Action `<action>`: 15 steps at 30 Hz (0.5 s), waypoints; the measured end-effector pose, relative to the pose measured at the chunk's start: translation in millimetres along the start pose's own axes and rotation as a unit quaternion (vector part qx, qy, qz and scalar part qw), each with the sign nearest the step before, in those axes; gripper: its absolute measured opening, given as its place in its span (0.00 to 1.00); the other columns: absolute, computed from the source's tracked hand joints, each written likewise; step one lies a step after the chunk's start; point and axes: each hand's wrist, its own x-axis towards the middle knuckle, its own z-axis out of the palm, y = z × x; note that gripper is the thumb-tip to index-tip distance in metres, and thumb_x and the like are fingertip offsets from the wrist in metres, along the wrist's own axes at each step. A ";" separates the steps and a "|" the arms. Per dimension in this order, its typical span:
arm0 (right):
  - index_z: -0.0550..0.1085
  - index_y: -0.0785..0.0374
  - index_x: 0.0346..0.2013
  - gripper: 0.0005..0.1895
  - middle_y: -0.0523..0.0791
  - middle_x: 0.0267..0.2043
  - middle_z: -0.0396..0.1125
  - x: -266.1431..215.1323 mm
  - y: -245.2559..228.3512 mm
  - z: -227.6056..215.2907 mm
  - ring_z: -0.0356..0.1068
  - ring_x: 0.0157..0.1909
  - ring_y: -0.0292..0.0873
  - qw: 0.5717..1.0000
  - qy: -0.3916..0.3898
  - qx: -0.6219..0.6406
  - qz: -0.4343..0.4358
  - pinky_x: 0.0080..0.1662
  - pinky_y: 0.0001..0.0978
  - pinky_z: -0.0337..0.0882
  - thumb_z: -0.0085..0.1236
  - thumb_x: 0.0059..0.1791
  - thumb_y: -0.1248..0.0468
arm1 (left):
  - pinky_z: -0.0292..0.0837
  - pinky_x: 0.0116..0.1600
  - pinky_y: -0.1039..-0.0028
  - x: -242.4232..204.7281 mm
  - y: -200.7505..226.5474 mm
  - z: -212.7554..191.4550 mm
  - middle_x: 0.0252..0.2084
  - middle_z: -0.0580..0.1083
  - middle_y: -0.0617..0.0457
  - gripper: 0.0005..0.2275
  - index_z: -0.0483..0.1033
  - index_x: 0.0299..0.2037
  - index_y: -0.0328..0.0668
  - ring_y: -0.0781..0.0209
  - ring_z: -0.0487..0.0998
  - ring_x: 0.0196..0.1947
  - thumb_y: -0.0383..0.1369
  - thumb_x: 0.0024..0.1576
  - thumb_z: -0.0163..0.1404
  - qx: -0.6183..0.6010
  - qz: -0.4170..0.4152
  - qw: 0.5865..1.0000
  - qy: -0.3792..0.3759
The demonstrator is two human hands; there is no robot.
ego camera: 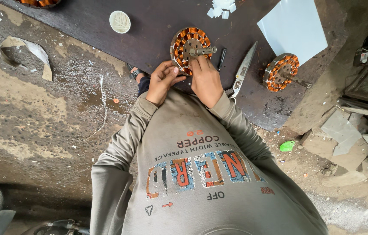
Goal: The person inserts small white plastic pieces into the slots of a copper-wound stator core. They use a pair of scissors to trim the excess length of the inserted pieces. The person handles multiple stator cores, moving them around the workbench.
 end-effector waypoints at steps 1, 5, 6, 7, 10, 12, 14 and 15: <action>0.71 0.71 0.46 0.15 0.54 0.45 0.63 0.5 -0.3 0.6 0.69 0.47 0.57 1.000 0.003 -0.011 -0.008 0.48 0.46 0.71 0.53 0.44 0.78 | 0.79 0.61 0.62 0.5 -0.4 0.5 0.53 0.74 0.49 0.14 0.68 0.60 0.30 0.62 0.76 0.54 0.30 0.67 0.49 0.004 0.005 1.000 0.001; 0.71 0.71 0.43 0.14 0.55 0.44 0.64 6.1 -5.8 -0.3 0.69 0.47 0.59 0.999 -0.030 -0.026 0.017 0.49 0.48 0.71 0.53 0.43 0.78 | 0.80 0.60 0.62 2.0 1.0 1.4 0.53 0.74 0.48 0.14 0.68 0.60 0.29 0.61 0.76 0.54 0.30 0.67 0.49 0.027 0.015 0.999 0.005; 0.71 0.72 0.46 0.16 0.55 0.45 0.64 6.1 -7.1 -2.6 0.70 0.47 0.59 1.000 -0.017 0.002 0.020 0.48 0.47 0.71 0.52 0.44 0.79 | 0.80 0.60 0.62 1.2 0.7 1.8 0.53 0.74 0.48 0.14 0.68 0.60 0.29 0.61 0.76 0.54 0.30 0.67 0.49 0.035 0.014 0.999 0.008; 0.71 0.72 0.50 0.18 0.55 0.45 0.65 5.7 -8.8 -4.9 0.70 0.47 0.59 0.999 -0.004 0.030 0.021 0.48 0.46 0.72 0.52 0.45 0.80 | 0.80 0.60 0.62 0.0 0.7 1.7 0.53 0.75 0.47 0.14 0.68 0.60 0.29 0.61 0.77 0.54 0.30 0.67 0.49 0.033 0.013 0.999 0.004; 0.71 0.71 0.53 0.18 0.54 0.47 0.69 5.7 -13.7 -13.2 0.73 0.48 0.58 0.991 0.033 0.117 0.051 0.46 0.42 0.74 0.51 0.49 0.81 | 0.80 0.60 0.62 1.7 4.0 0.6 0.54 0.75 0.47 0.15 0.68 0.60 0.29 0.60 0.77 0.55 0.30 0.67 0.49 0.028 0.016 0.999 -0.003; 0.72 0.69 0.51 0.15 0.53 0.48 0.70 4.1 -15.8 -15.5 0.75 0.47 0.57 0.985 0.046 0.149 0.069 0.44 0.40 0.75 0.51 0.51 0.80 | 0.80 0.60 0.62 0.8 2.7 0.4 0.54 0.75 0.46 0.14 0.68 0.60 0.29 0.60 0.77 0.56 0.30 0.67 0.49 0.023 0.017 1.000 -0.004; 0.72 0.68 0.49 0.13 0.52 0.48 0.71 2.5 -16.1 -15.8 0.76 0.44 0.55 0.984 0.053 0.152 0.074 0.43 0.39 0.76 0.51 0.51 0.80 | 0.80 0.60 0.62 1.0 0.6 0.4 0.54 0.74 0.47 0.15 0.67 0.60 0.29 0.60 0.76 0.56 0.30 0.67 0.49 0.018 0.021 1.000 -0.004; 0.73 0.69 0.48 0.12 0.52 0.48 0.71 2.1 -15.9 -15.1 0.76 0.44 0.56 0.986 0.055 0.144 0.068 0.43 0.40 0.76 0.51 0.51 0.80 | 0.79 0.61 0.62 0.8 -0.2 0.1 0.55 0.74 0.47 0.15 0.67 0.61 0.29 0.60 0.76 0.56 0.29 0.67 0.49 0.016 0.022 1.000 -0.003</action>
